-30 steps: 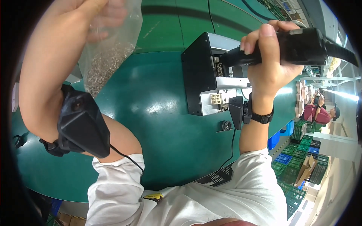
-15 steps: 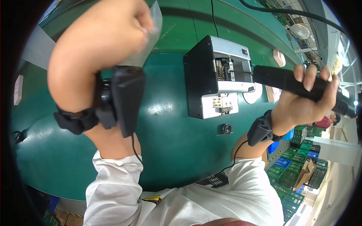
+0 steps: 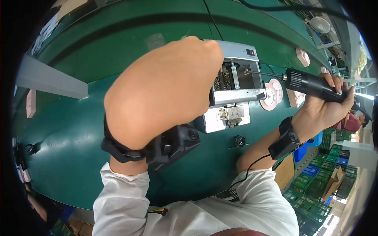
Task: The person assembles pink record player toys by placing a white disc onto each base, inserting a small metal pin, and driving a screw with a power screwdriver. They also refill a screw feeder from a plastic bag and set the completed toys aside.
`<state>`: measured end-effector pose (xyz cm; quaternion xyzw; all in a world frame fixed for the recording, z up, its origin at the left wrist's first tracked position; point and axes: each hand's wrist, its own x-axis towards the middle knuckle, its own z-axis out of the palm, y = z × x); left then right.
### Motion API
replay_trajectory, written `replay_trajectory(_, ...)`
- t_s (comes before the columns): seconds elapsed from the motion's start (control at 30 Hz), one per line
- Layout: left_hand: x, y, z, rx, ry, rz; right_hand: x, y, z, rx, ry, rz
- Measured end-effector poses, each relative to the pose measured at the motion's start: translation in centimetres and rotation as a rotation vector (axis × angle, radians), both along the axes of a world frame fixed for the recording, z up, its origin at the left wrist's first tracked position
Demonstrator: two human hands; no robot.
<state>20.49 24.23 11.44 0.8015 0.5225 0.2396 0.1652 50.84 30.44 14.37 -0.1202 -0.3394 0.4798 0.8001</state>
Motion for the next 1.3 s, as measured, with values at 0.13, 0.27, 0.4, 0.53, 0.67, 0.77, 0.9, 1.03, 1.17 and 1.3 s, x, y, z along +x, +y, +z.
replay_trajectory(0.13, 1.9, 1.1, 0.2, 0.141, 0.039, 0.06, 0.4, 0.5, 0.2, -0.002, 0.027, -0.018)
replay_trajectory(0.27, 3.3, 2.7, 1.0, 0.285, -0.071, 0.054, 1.1, 0.3, 0.5, 0.024, 0.036, -0.004)
replay_trajectory(0.4, 4.4, 3.2, 1.8, 0.188, -0.205, -0.026, 1.2, 0.2, 1.5, 0.046, 0.06, 0.026)
replay_trajectory(0.53, 4.6, 3.6, 2.0, 0.25, -0.106, -0.016, 1.0, 0.0, 1.9, 0.054, 0.073, 0.033)
replay_trajectory(0.67, 4.8, 3.5, 2.6, 0.146, -0.147, -0.005, 1.3, 0.2, 1.9, 0.074, 0.063, 0.045)
replay_trajectory(0.77, 4.6, 3.8, 3.0, 0.164, -0.123, -0.037, 1.6, 0.4, 2.1, 0.093, 0.056, 0.058)
replay_trajectory(0.9, 3.7, 4.0, 3.5, 0.155, -0.127, -0.067, 1.5, 0.6, 2.2, 0.111, 0.064, 0.051)
replay_trajectory(1.03, 3.0, 3.8, 5.0, 0.005, -0.321, -0.044, 1.4, 0.4, 2.5, 0.117, 0.059, -0.01)
replay_trajectory(1.17, 3.0, 3.6, 6.0, -0.052, -0.771, -0.128, 1.1, 0.0, 3.1, 0.12, -0.011, -0.062)
replay_trajectory(1.3, 1.8, 2.8, 7.1, -0.274, -1.136, -0.031, -0.8, -0.5, 4.1, 0.06, -0.054, -0.162)
